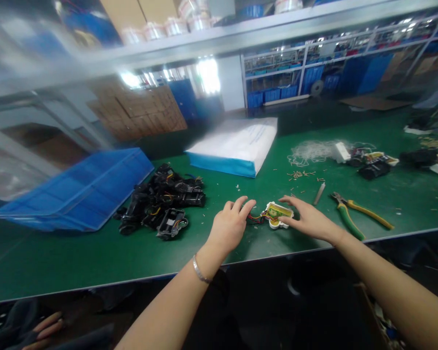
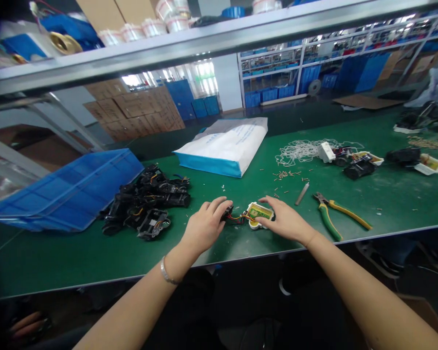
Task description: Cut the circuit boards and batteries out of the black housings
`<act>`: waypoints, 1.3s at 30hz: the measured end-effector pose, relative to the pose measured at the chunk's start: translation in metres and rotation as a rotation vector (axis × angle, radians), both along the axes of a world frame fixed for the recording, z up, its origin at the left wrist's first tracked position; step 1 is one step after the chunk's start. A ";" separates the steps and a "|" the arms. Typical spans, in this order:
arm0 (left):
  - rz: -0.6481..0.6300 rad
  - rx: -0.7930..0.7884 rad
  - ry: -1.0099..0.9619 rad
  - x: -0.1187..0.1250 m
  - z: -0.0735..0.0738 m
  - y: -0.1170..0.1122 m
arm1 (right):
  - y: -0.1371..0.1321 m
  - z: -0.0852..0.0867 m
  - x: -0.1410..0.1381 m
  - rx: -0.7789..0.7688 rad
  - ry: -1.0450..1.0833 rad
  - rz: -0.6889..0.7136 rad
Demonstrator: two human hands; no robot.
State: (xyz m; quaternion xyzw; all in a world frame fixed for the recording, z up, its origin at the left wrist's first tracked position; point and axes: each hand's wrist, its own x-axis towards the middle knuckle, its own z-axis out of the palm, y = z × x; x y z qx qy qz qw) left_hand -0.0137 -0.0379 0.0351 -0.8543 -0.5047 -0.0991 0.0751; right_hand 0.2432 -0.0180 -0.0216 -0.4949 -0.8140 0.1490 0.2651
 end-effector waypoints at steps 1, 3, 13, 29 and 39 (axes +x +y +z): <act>0.000 -0.001 -0.002 0.001 0.000 0.000 | 0.000 -0.002 -0.006 -0.001 -0.001 0.007; -0.006 -0.003 0.004 0.002 -0.001 0.001 | -0.001 -0.007 -0.018 0.044 -0.026 0.002; 0.218 -0.028 -0.047 -0.019 0.001 0.005 | -0.016 0.016 -0.010 0.353 -0.212 -0.203; -0.006 -0.743 -0.877 -0.018 0.014 -0.001 | -0.011 0.066 -0.015 0.680 -0.147 -0.550; -0.246 -0.632 -0.694 -0.004 0.008 -0.012 | -0.028 0.104 -0.040 0.804 -0.058 -0.445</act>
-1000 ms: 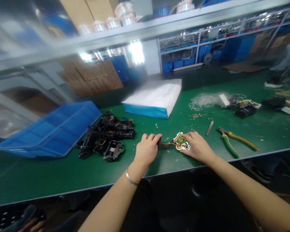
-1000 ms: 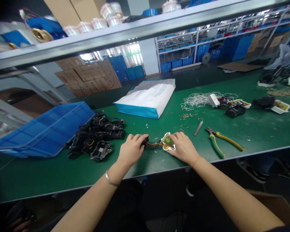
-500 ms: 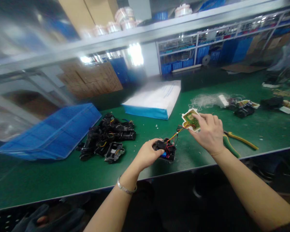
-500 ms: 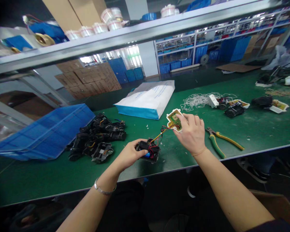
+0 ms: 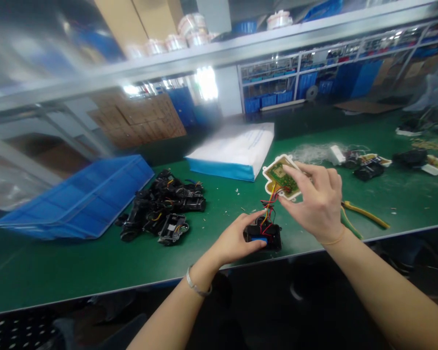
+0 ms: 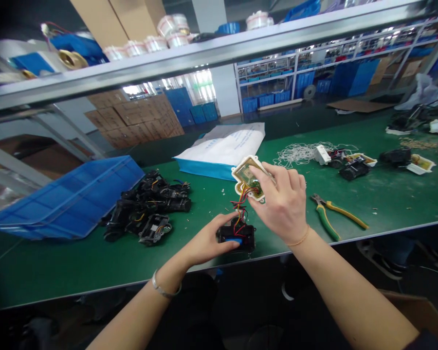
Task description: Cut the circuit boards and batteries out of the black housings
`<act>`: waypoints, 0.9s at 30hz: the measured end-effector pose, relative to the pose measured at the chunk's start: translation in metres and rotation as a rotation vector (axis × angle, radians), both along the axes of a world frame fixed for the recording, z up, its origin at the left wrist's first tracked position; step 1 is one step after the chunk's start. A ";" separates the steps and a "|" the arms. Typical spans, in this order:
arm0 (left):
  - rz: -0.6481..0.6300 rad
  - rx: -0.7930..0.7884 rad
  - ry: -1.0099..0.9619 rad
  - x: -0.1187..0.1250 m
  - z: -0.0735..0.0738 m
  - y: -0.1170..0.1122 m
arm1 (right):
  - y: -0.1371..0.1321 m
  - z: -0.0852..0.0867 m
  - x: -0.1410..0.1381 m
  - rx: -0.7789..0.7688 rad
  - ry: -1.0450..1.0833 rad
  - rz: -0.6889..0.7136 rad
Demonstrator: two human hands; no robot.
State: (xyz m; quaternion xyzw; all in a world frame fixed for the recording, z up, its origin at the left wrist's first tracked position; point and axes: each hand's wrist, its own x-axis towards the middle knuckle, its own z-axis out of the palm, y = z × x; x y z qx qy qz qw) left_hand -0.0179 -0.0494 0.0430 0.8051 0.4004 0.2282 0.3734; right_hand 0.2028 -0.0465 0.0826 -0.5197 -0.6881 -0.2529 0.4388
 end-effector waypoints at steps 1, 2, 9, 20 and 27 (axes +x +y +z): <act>-0.019 0.005 0.001 0.000 0.000 0.000 | 0.000 0.001 -0.001 -0.002 0.008 0.012; -0.037 0.006 -0.006 0.000 0.001 0.000 | 0.000 0.001 -0.002 -0.006 0.017 0.021; -0.138 -0.068 -0.063 -0.003 0.005 -0.003 | -0.003 0.000 0.000 -0.004 0.060 0.050; -0.001 -0.025 -0.277 0.015 -0.004 0.006 | -0.010 0.011 -0.010 0.056 0.029 0.111; 0.175 0.029 -0.282 0.028 -0.008 0.016 | -0.009 0.008 -0.014 0.028 0.044 0.112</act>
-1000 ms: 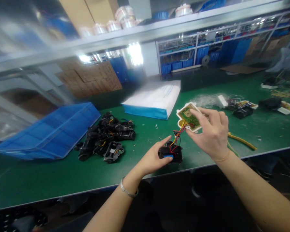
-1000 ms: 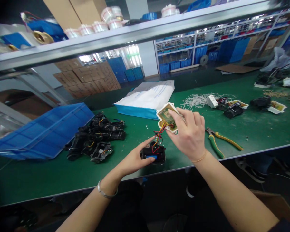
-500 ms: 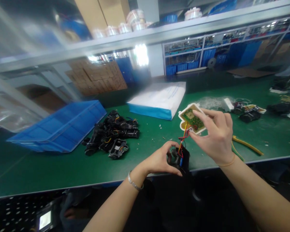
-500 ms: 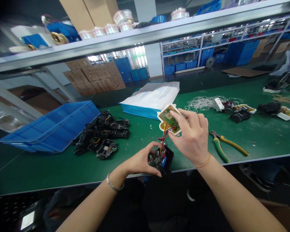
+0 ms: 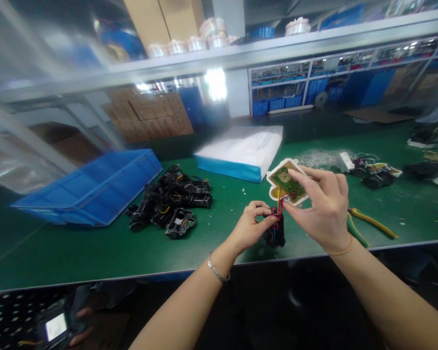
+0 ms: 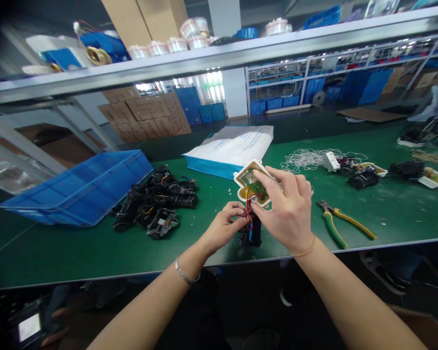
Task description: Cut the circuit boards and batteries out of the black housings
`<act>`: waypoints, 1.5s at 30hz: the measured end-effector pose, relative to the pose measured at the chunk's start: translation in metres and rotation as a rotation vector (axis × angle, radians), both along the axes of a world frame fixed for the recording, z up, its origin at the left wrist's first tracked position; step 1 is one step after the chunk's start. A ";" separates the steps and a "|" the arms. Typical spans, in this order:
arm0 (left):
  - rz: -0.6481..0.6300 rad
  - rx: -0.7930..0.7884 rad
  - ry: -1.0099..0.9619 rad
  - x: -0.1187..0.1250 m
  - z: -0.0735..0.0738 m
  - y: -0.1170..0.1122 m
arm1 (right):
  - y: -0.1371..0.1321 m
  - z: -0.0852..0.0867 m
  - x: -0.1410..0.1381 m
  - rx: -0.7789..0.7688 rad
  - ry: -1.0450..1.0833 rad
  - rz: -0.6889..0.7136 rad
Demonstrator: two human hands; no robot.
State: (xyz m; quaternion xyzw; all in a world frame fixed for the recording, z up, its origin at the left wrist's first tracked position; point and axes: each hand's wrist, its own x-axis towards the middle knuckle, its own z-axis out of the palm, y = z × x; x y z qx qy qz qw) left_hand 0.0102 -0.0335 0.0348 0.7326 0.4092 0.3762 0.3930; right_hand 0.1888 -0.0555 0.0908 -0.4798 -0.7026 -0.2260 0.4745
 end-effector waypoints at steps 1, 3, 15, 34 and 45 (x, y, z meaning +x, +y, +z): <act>0.014 0.002 0.009 -0.001 0.001 0.000 | 0.002 -0.001 0.001 -0.006 0.007 -0.010; 0.030 -0.026 -0.036 -0.005 0.004 -0.001 | 0.005 -0.004 0.006 -0.026 0.017 -0.039; -0.346 -0.346 -0.266 -0.022 0.022 -0.012 | 0.015 -0.023 0.009 -0.186 0.048 -0.179; 0.202 0.381 0.855 -0.020 -0.027 0.010 | 0.034 -0.135 0.011 -0.525 0.062 -0.099; 0.194 0.342 0.832 -0.016 -0.030 0.012 | 0.017 -0.105 -0.025 -0.516 0.076 0.149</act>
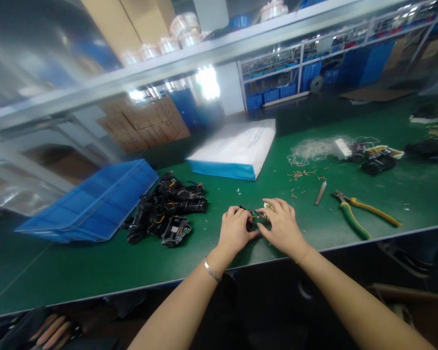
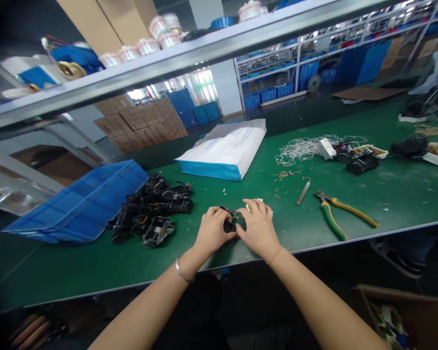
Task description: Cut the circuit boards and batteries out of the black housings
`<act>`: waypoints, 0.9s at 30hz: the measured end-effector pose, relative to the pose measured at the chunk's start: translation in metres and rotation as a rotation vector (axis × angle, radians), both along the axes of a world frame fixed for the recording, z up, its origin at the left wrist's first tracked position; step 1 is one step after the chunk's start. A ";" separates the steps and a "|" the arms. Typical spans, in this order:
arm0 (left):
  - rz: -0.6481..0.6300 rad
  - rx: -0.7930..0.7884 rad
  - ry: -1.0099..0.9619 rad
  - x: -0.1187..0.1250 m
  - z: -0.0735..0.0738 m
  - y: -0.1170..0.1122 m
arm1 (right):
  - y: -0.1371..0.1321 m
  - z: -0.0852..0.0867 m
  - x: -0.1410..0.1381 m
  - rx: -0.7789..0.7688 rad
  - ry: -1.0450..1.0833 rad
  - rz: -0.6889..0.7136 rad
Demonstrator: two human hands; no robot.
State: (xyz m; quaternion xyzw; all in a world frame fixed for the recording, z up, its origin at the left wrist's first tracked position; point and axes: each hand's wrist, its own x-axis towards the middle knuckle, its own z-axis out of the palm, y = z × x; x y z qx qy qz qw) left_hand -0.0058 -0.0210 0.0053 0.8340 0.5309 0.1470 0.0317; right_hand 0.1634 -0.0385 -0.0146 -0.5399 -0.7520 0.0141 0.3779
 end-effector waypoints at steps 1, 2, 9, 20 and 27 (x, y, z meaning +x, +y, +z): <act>-0.004 -0.009 -0.001 -0.001 0.001 0.000 | 0.001 -0.001 -0.004 -0.003 -0.018 0.008; -0.009 -0.019 -0.006 -0.001 0.002 -0.001 | 0.002 -0.004 -0.005 -0.006 -0.031 0.007; -0.017 -0.031 -0.055 -0.007 0.009 0.001 | -0.002 -0.014 0.014 0.043 -0.009 -0.054; -0.059 -0.031 -0.041 0.002 0.000 0.005 | -0.015 -0.021 0.023 0.045 0.017 -0.005; -0.090 -0.053 -0.098 -0.004 -0.005 0.009 | -0.018 -0.032 0.126 0.139 -0.166 -0.671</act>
